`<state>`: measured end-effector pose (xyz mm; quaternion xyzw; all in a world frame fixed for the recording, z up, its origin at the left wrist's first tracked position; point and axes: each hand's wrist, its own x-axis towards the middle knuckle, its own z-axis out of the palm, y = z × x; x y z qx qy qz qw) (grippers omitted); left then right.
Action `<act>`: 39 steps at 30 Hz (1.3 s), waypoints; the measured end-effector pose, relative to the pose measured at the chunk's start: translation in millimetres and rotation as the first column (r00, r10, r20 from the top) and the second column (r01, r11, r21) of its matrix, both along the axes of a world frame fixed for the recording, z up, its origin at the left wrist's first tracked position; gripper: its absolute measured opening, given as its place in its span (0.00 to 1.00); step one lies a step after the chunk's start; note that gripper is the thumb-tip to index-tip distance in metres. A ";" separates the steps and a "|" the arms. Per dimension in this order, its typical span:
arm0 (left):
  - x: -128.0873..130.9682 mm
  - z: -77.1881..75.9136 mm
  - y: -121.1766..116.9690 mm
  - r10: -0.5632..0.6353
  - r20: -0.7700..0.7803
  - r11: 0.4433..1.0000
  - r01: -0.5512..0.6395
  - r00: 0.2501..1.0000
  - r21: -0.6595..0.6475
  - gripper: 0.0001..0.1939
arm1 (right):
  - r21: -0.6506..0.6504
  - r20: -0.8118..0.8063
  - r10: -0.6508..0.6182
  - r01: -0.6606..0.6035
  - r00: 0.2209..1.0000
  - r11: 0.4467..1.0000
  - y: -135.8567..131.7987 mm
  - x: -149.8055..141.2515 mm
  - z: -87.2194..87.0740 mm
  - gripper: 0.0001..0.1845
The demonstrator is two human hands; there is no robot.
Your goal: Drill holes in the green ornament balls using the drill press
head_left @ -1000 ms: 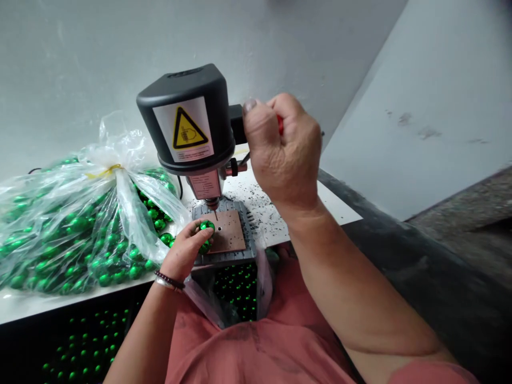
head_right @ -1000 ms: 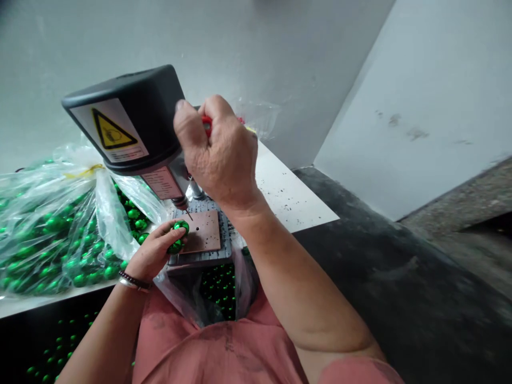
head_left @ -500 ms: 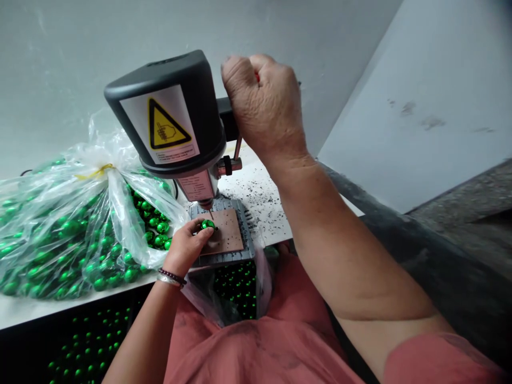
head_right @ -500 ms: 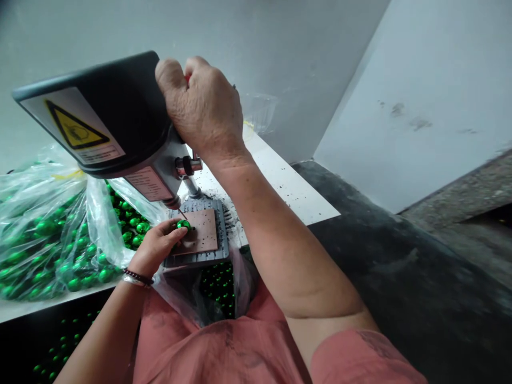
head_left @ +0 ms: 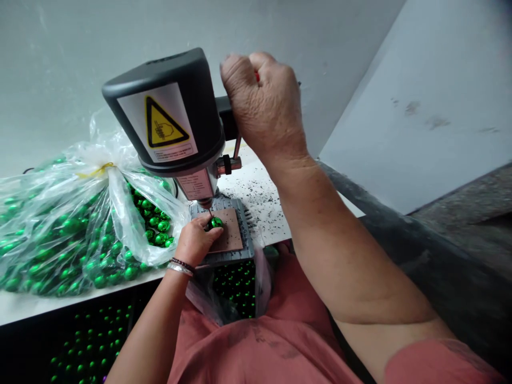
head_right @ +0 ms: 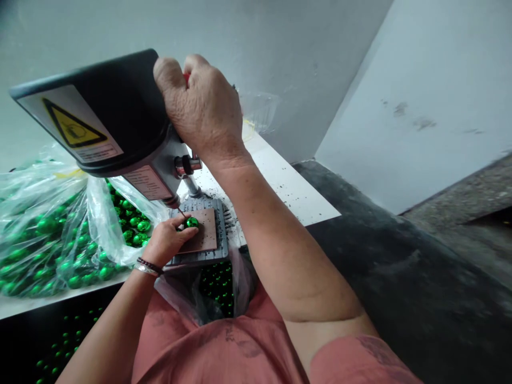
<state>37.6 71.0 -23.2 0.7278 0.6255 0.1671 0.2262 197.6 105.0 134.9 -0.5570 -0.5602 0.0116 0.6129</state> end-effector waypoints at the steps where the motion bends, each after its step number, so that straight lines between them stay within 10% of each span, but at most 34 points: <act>1: -0.2 -0.4 0.3 -0.011 0.001 1.000 0.011 1.000 0.004 0.21 | -0.005 -0.001 0.005 -0.005 1.000 1.000 -1.3 -0.2 0.2 0.20; 15: -2.3 -3.8 -1.3 -0.071 -0.065 0.996 0.074 0.995 0.054 0.16 | 0.288 0.173 -0.086 0.033 0.981 0.957 -79.4 -11.6 -66.3 0.09; 29: -3.8 -5.8 -3.0 -0.074 -0.097 0.994 0.081 0.993 0.067 0.13 | 0.406 0.170 -0.170 0.088 0.971 0.910 -75.5 -16.2 -105.7 0.02; 39: -3.8 -4.2 -4.1 -0.061 -0.108 0.995 0.068 0.992 0.066 0.15 | 0.396 0.077 0.010 -0.040 0.997 0.917 -74.8 -20.0 -132.6 0.06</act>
